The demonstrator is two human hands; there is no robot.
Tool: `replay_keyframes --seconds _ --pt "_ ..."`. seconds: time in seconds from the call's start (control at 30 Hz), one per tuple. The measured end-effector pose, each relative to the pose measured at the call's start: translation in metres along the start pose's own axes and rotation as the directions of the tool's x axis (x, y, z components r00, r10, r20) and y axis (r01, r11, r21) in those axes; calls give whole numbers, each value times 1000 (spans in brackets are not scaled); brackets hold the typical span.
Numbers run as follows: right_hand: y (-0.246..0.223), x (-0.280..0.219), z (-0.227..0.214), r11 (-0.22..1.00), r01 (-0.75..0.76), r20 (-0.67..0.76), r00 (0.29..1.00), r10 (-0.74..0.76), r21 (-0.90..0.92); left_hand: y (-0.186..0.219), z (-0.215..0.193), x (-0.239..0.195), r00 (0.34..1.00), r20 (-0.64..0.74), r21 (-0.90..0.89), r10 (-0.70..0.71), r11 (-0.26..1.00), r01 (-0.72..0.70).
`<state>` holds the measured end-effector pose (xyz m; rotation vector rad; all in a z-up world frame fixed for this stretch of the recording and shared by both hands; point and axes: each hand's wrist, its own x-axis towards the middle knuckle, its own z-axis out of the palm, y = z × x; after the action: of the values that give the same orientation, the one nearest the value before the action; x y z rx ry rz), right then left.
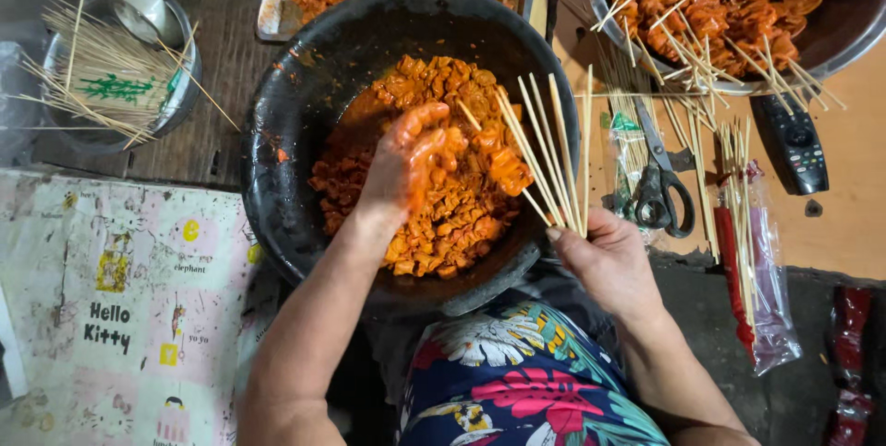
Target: The person skewers pieces of marinated meat from a large black bowl onto wooden sticks by hand. They place the finished skewers into metal bowls and trays.
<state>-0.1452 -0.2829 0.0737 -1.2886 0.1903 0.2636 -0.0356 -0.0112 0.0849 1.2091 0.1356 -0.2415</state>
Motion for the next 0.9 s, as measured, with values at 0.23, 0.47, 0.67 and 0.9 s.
replay_keyframes --seconds 0.23,0.47,0.67,0.9 --pt "1 0 6 995 -56 24 998 58 -89 22 -1 -33 986 165 -152 27 988 -1" --pt "5 -12 5 980 26 22 1000 -22 -199 31 -6 -28 983 -130 -141 128 979 -146" --pt "10 -18 14 973 50 84 996 -32 -227 43 -5 -28 973 -181 -241 143 953 -185" --pt "13 -15 28 985 70 120 991 -51 -158 40 -7 -32 966 -202 -217 161 954 -205"
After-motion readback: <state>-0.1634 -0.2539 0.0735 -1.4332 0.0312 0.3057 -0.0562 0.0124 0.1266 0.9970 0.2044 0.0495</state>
